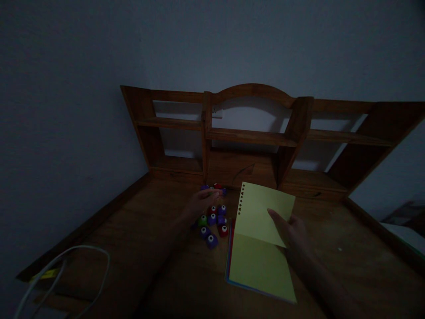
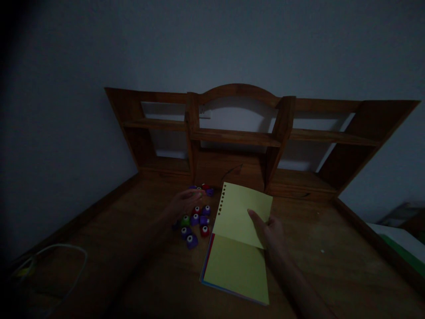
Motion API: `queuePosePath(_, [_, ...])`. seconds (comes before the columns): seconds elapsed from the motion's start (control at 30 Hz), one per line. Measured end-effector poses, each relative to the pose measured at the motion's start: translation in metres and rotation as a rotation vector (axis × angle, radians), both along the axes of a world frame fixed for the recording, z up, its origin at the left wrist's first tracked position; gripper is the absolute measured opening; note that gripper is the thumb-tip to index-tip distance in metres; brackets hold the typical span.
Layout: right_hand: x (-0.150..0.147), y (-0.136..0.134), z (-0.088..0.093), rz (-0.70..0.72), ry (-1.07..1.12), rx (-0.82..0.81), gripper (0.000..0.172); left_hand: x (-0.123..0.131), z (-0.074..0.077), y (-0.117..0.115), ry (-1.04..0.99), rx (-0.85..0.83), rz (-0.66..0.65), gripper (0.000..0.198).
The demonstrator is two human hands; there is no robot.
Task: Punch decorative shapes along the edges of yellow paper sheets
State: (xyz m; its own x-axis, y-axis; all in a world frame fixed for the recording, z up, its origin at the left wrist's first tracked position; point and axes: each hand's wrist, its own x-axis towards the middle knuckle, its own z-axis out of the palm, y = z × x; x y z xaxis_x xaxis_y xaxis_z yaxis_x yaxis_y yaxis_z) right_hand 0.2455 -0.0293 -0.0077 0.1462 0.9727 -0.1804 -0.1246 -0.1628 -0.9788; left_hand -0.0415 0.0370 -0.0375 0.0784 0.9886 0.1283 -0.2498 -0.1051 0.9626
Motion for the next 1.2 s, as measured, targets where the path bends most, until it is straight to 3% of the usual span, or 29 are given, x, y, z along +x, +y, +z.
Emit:
queuePosePath(0.23, [0.001,0.002,-0.005,-0.033,-0.033,-0.013,0.042,0.0,0.011,-0.005,-0.186,-0.015,-0.001,0.062])
queuePosePath(0.47, [0.001,0.002,-0.011,-0.033,-0.038,0.027,0.042,0.001,0.004,-0.003,-0.185,-0.057,-0.028,0.037])
queuePosePath(0.77, [0.002,0.001,-0.009,-0.005,-0.091,0.04,0.043,0.002,0.013,-0.01,0.09,0.021,-0.055,0.042])
queuePosePath(1.0, [0.002,0.001,-0.01,0.006,-0.08,0.04,0.043,0.006,0.017,-0.016,0.125,0.005,-0.207,0.051])
queuePosePath(1.2, [0.003,0.003,-0.011,-0.022,-0.073,0.01,0.04,0.01,0.009,-0.011,0.037,0.016,-0.088,0.04])
